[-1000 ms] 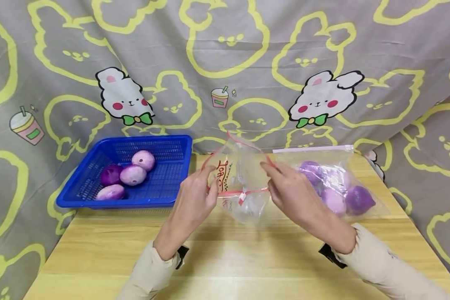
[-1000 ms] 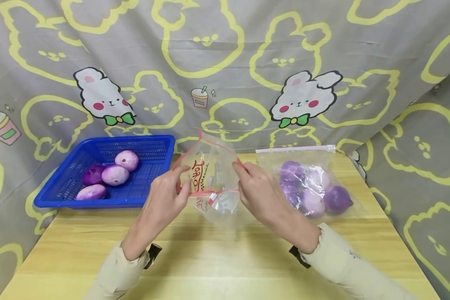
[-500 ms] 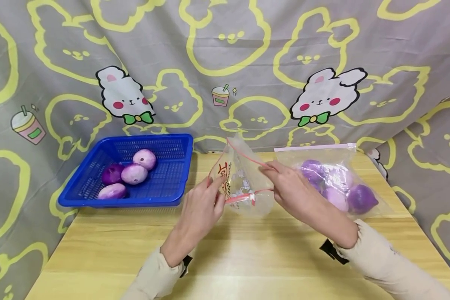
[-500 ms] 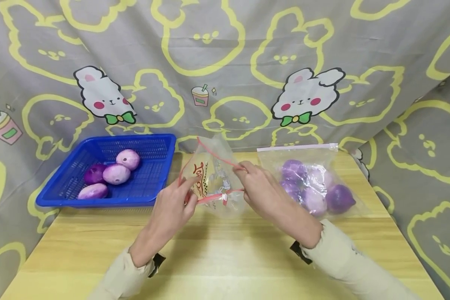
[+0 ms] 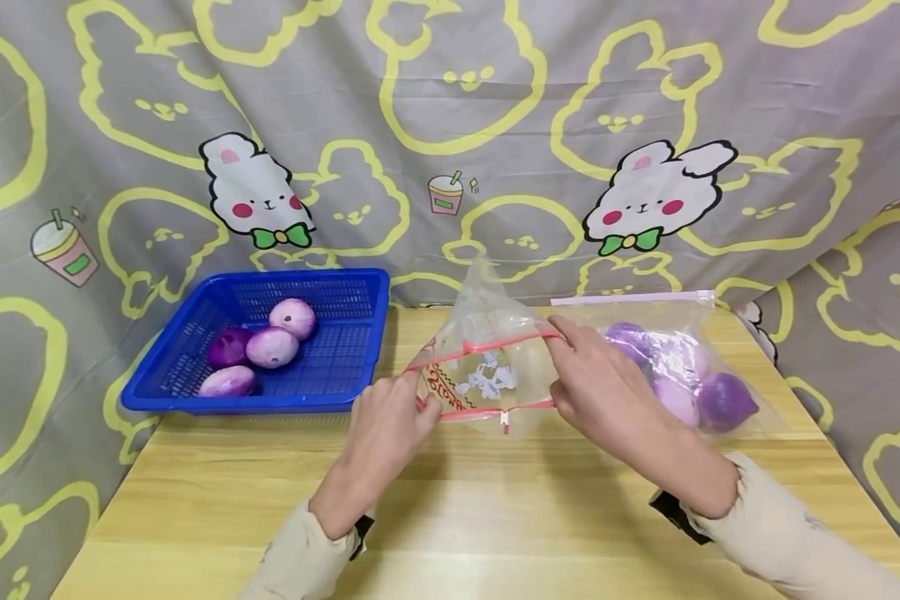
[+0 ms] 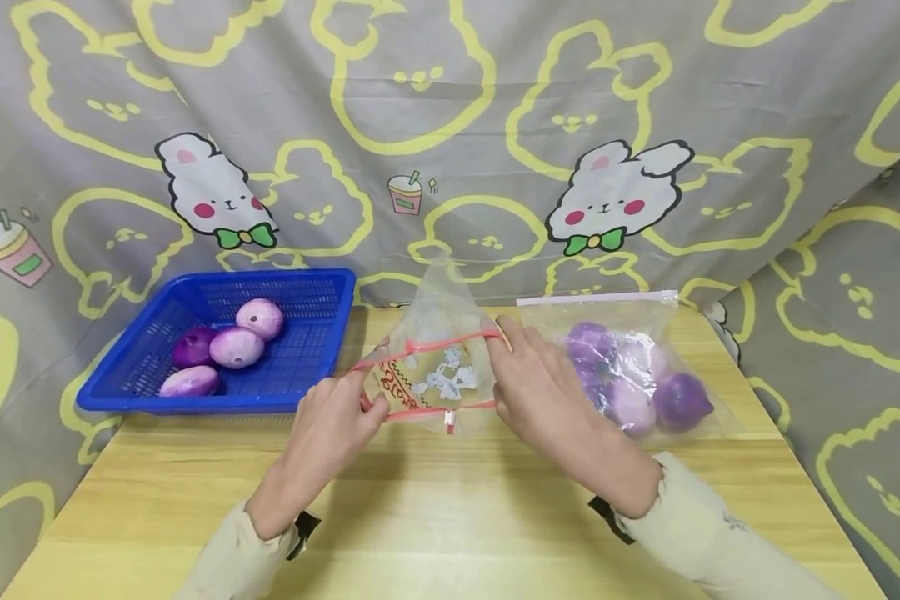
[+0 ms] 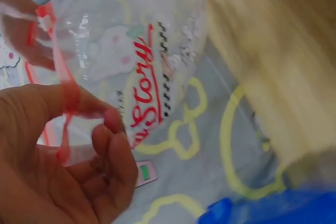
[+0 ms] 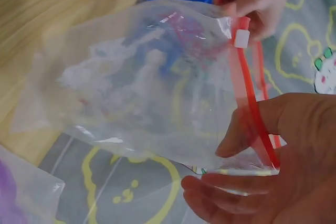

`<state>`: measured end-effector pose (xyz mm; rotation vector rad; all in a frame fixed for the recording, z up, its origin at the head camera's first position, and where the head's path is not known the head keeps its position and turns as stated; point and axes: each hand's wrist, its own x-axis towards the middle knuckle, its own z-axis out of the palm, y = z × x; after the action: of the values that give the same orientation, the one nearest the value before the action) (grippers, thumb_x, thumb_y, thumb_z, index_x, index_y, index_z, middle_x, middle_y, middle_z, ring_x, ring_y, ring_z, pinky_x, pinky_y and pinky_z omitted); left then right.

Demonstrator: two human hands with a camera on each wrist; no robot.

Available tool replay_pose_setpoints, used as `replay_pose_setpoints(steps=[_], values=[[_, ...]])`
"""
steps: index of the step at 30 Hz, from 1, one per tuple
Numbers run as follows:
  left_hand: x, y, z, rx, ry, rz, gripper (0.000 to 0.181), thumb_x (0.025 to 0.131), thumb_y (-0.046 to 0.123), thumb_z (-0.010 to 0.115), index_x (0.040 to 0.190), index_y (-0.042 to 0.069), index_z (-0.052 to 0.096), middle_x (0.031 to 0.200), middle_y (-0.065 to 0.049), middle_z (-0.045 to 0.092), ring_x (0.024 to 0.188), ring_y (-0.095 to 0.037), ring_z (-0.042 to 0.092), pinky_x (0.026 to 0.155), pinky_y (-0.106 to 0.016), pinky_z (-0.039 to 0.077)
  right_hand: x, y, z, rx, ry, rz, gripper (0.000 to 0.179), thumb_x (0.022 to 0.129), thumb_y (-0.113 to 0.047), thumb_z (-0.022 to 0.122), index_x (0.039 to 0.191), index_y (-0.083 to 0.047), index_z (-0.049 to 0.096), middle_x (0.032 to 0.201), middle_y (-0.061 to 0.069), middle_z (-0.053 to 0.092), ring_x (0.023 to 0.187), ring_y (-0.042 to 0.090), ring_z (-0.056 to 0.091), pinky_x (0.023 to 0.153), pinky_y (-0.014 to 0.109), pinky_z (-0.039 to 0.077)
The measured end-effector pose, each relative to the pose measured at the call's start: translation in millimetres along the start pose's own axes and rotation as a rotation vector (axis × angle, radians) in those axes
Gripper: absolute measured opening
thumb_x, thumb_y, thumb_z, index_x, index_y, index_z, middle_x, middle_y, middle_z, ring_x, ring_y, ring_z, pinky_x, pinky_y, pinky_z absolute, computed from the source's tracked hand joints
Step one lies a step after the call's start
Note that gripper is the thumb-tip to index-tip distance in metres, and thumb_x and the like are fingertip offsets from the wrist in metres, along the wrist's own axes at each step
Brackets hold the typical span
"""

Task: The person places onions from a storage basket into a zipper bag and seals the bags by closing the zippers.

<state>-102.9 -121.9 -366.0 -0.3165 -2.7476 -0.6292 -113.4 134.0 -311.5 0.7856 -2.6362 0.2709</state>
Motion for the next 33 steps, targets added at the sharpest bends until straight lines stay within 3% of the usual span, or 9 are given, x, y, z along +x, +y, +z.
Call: replay_pose_setpoints(steps=[4, 8, 11, 15, 20, 24, 27, 30, 33], values=[[2.8, -6.2, 12.0, -0.124, -0.123, -0.041, 0.055, 0.082, 0.013, 0.068, 0.136, 0.008, 0.059, 0.058, 0.007, 0.054, 0.043, -0.007, 0.045, 0.036, -0.024, 0.036, 5.7, 5, -6, 0.098, -0.004, -0.086, 0.044, 0.071, 0.010, 0.059, 0.114, 0.003, 0.069, 0.142, 0.022, 0.053, 0.084, 0.029, 0.062, 0.053, 0.030, 0.043], [1.6, -7.1, 23.1, -0.206, -0.162, 0.004, 0.052, 0.083, 0.007, 0.067, 0.134, 0.006, 0.057, 0.061, 0.006, 0.055, 0.043, -0.005, 0.045, 0.035, -0.022, 0.037, 11.3, 10, -4, 0.181, -0.018, -0.153, 0.045, 0.077, 0.009, 0.060, 0.121, 0.000, 0.068, 0.142, 0.021, 0.053, 0.060, 0.012, 0.047, 0.045, 0.021, 0.037], [-2.3, -7.0, 23.0, -0.315, -0.201, 0.026, 0.039, 0.084, 0.005, 0.066, 0.122, 0.007, 0.058, 0.062, 0.007, 0.054, 0.046, -0.005, 0.046, 0.039, -0.022, 0.039, 12.8, 10, -1, 0.216, -0.021, -0.175, 0.034, 0.084, 0.003, 0.065, 0.117, -0.002, 0.066, 0.131, 0.016, 0.061, 0.064, 0.011, 0.057, 0.052, 0.021, 0.047], [-7.1, -6.8, 19.2, -0.584, -0.313, -0.011, 0.030, 0.085, 0.000, 0.061, 0.112, 0.006, 0.051, 0.065, 0.003, 0.056, 0.046, -0.010, 0.052, 0.042, -0.023, 0.041, 11.4, 7, 4, 0.253, -0.031, -0.178, 0.033, 0.089, -0.005, 0.067, 0.121, -0.007, 0.058, 0.113, 0.007, 0.066, 0.082, 0.016, 0.067, 0.061, 0.024, 0.054], [-10.7, -6.8, 13.2, -0.833, -0.400, -0.061, 0.033, 0.088, -0.004, 0.054, 0.119, 0.004, 0.047, 0.079, -0.006, 0.064, 0.053, -0.028, 0.064, 0.045, -0.026, 0.046, 9.3, 4, 9, 0.278, -0.090, -0.187, 0.057, 0.090, -0.007, 0.068, 0.141, -0.008, 0.044, 0.126, 0.011, 0.062, 0.079, 0.015, 0.064, 0.058, 0.021, 0.051], [-13.3, -8.6, 10.9, -0.808, -0.389, -0.016, 0.040, 0.087, -0.003, 0.055, 0.125, 0.007, 0.049, 0.089, -0.003, 0.066, 0.065, -0.025, 0.066, 0.049, -0.030, 0.050, 8.4, 3, 10, 0.286, -0.126, -0.190, 0.061, 0.092, -0.012, 0.067, 0.146, -0.008, 0.039, 0.139, 0.013, 0.055, 0.079, 0.015, 0.063, 0.058, 0.022, 0.052], [-15.4, -11.4, 12.0, -0.729, -0.363, 0.026, 0.044, 0.084, -0.002, 0.056, 0.126, 0.008, 0.052, 0.093, -0.002, 0.067, 0.069, -0.017, 0.063, 0.054, -0.029, 0.051, 7.6, 4, 8, 0.324, -0.169, -0.164, 0.065, 0.095, -0.020, 0.067, 0.150, -0.008, 0.034, 0.147, 0.013, 0.049, 0.102, 0.022, 0.065, 0.080, 0.035, 0.057], [-17.1, -14.9, 14.9, -0.654, -0.333, 0.050, 0.047, 0.082, -0.002, 0.058, 0.127, 0.007, 0.054, 0.094, -0.003, 0.068, 0.070, -0.012, 0.059, 0.060, -0.027, 0.050, 5.8, 7, 3, 0.396, -0.246, -0.121, 0.078, 0.095, -0.026, 0.069, 0.157, -0.010, 0.024, 0.157, 0.010, 0.036, 0.134, 0.029, 0.048, 0.105, 0.048, 0.044], [-17.9, -18.5, 18.4, -0.576, -0.316, 0.066, 0.049, 0.083, -0.001, 0.059, 0.131, 0.006, 0.053, 0.095, -0.004, 0.068, 0.071, -0.009, 0.058, 0.064, -0.026, 0.050, 4.1, 8, -1, 0.461, -0.316, -0.095, 0.091, 0.091, -0.026, 0.074, 0.160, -0.012, 0.015, 0.162, 0.009, 0.025, 0.147, 0.029, 0.028, 0.115, 0.052, 0.030]])
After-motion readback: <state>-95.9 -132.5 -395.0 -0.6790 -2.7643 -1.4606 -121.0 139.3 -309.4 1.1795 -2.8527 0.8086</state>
